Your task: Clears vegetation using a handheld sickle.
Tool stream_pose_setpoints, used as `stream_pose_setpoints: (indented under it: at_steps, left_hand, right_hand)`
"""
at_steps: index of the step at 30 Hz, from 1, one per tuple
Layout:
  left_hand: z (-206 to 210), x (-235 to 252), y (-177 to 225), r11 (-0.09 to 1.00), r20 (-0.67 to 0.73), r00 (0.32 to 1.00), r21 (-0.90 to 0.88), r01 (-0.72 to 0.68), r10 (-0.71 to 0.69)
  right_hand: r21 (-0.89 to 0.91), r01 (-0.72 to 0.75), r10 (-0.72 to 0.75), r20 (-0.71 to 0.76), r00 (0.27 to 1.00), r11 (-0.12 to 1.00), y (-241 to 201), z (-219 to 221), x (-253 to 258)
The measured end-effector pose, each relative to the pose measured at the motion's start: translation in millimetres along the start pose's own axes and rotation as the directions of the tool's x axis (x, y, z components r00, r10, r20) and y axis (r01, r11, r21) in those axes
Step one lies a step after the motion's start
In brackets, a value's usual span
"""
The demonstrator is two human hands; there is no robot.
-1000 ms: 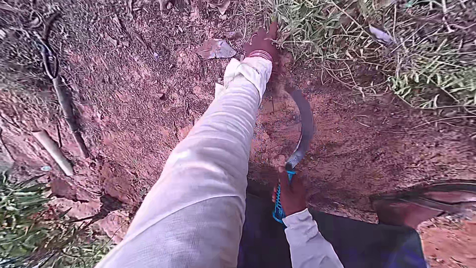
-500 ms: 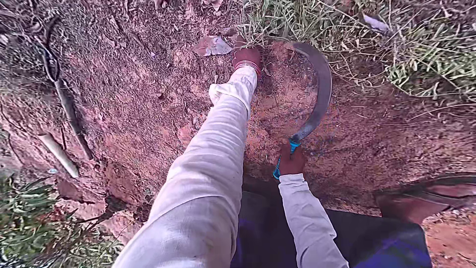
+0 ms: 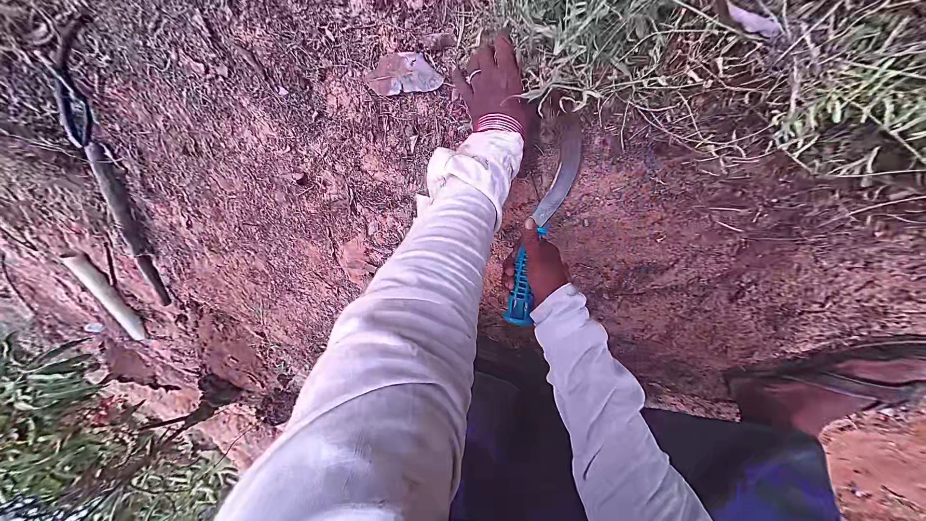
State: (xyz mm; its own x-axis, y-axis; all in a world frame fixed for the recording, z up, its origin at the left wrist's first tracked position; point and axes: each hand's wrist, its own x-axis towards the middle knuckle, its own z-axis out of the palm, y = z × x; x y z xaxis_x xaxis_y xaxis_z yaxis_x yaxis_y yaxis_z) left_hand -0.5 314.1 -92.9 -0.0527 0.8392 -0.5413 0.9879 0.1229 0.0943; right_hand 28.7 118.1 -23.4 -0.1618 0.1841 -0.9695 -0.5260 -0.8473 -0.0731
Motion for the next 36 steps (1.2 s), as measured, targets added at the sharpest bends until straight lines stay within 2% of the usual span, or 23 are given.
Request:
stream_pose_setpoints:
  at_steps: [2, 3, 6, 7, 8, 9, 10, 11, 12, 13, 14, 15, 16, 18, 21, 24, 26, 28, 30, 32, 35, 36]
  left_hand:
    - [-4.3, 7.2, 9.0, 0.998, 0.063, 0.998, 0.056, 0.019, -0.022]
    - [-6.3, 6.7, 13.4, 0.997, 0.102, 0.995, 0.071, 0.014, -0.021]
    - [-4.8, 2.3, 16.3, 0.992, 0.092, 0.996, 0.124, -0.028, 0.016]
    - [-0.6, -1.0, 15.6, 0.991, 0.073, 0.997, 0.129, -0.036, 0.026]
    - [5.2, -5.1, 15.3, 0.991, 0.052, 0.998, 0.129, -0.037, 0.030]
    - [8.6, -8.4, 16.3, 0.993, 0.051, 0.998, 0.116, -0.029, 0.024]
    - [6.2, -7.1, 18.5, 0.995, 0.067, 0.998, 0.094, -0.017, 0.011]
    - [0.9, -3.4, 20.4, 0.996, 0.092, 0.996, 0.092, -0.018, 0.010]
    - [-4.3, -1.3, 19.8, 0.995, 0.125, 0.992, 0.100, -0.025, 0.012]
    - [-8.8, -0.7, 18.0, 0.996, 0.173, 0.985, 0.085, -0.023, 0.008]
    - [-14.0, 3.5, 15.5, 0.997, 0.209, 0.978, 0.075, -0.028, 0.012]
    - [-18.7, 7.1, 12.7, 0.998, 0.242, 0.970, 0.057, -0.027, 0.012]
    - [-22.5, 9.1, 10.2, 0.999, 0.278, 0.961, 0.040, -0.014, 0.002]
    - [-36.3, 17.2, 3.7, 1.000, 0.330, 0.944, -0.006, 0.008, -0.005]
    - [-59.8, 29.4, -20.6, 0.998, 0.404, 0.913, -0.023, -0.054, 0.059]
    - [-62.8, 33.3, -33.0, 0.975, 0.328, 0.943, -0.190, 0.117, -0.049]
    - [-52.6, 22.3, -34.2, 0.829, 0.229, 0.945, -0.461, 0.316, -0.233]
    - [-57.9, 12.3, -29.4, 0.741, 0.227, 0.930, -0.561, 0.368, -0.289]
    - [-78.6, -2.0, -12.1, 0.765, 0.217, 0.949, -0.563, 0.314, -0.230]
    - [-112.7, -27.2, 21.3, 0.839, 0.219, 0.971, -0.508, 0.193, -0.091]
    - [-131.5, -75.9, 74.3, 0.917, 0.324, 0.939, -0.397, 0.023, 0.117]
    - [-127.3, -88.2, 87.6, 0.886, 0.350, 0.932, -0.456, 0.083, 0.093]
  right_hand:
    - [0.059, -0.012, 0.013, -0.024, 1.000, 0.998, 10.2, 12.0, -17.6]
    - [0.013, -0.006, 0.007, -0.057, 0.998, 1.000, 7.1, 16.3, -20.1]
    - [-0.375, 0.012, -0.036, -0.057, 0.998, 0.927, -23.2, 24.4, 18.3]
    - [-0.435, 0.039, -0.062, -0.039, 0.997, 0.900, -19.7, 25.7, 44.6]
    - [-0.458, 0.069, -0.088, -0.019, 0.996, 0.886, -1.9, 24.1, 72.2]
    - [-0.413, 0.070, -0.064, 0.028, 0.998, 0.908, 13.8, 19.4, 85.6]
    - [-0.338, 0.139, -0.112, 0.098, 0.989, 0.931, 28.9, 14.4, 87.6]
    - [-0.216, 0.295, -0.260, 0.175, 0.949, 0.931, 50.2, 9.0, 81.5]
    - [-0.029, 0.455, -0.440, 0.203, 0.875, 0.890, 75.8, 7.9, 66.7]
    - [-0.207, 0.093, -0.070, 0.116, 0.991, 0.974, 49.2, 14.9, 9.1]
    - [-0.294, -0.131, 0.139, 0.009, 0.990, 0.947, 37.9, 23.9, -27.7]
    - [-0.353, -0.228, 0.228, -0.040, 0.973, 0.908, 39.7, 27.8, -51.7]
    - [-0.381, -0.236, 0.231, -0.061, 0.971, 0.894, 47.3, 29.0, -68.4]
    - [-0.375, -0.105, 0.085, -0.070, 0.994, 0.921, 55.4, 28.6, -76.5]
    - [-0.211, -0.027, 0.000, -0.127, 0.992, 0.977, 48.8, 14.5, -62.3]
    - [-0.160, 0.010, -0.037, -0.170, 0.985, 0.987, 52.7, -5.6, -68.5]
    - [-0.143, 0.056, -0.084, -0.200, 0.976, 0.988, 63.0, -18.4, -84.5]
    - [-0.125, 0.107, -0.133, -0.222, 0.966, 0.986, 68.2, -34.7, -101.0]
    - [-0.128, 0.158, -0.185, -0.241, 0.953, 0.979, 68.6, -59.3, -119.6]
    - [-0.162, 0.181, -0.219, -0.261, 0.940, 0.970, 62.3, -84.7, -138.4]
    - [-0.180, 0.222, -0.267, -0.284, 0.921, 0.958, 60.0, -121.6, -171.9]
    - [-0.162, 0.234, -0.273, -0.293, 0.916, 0.959, 61.0, -130.3, -184.4]
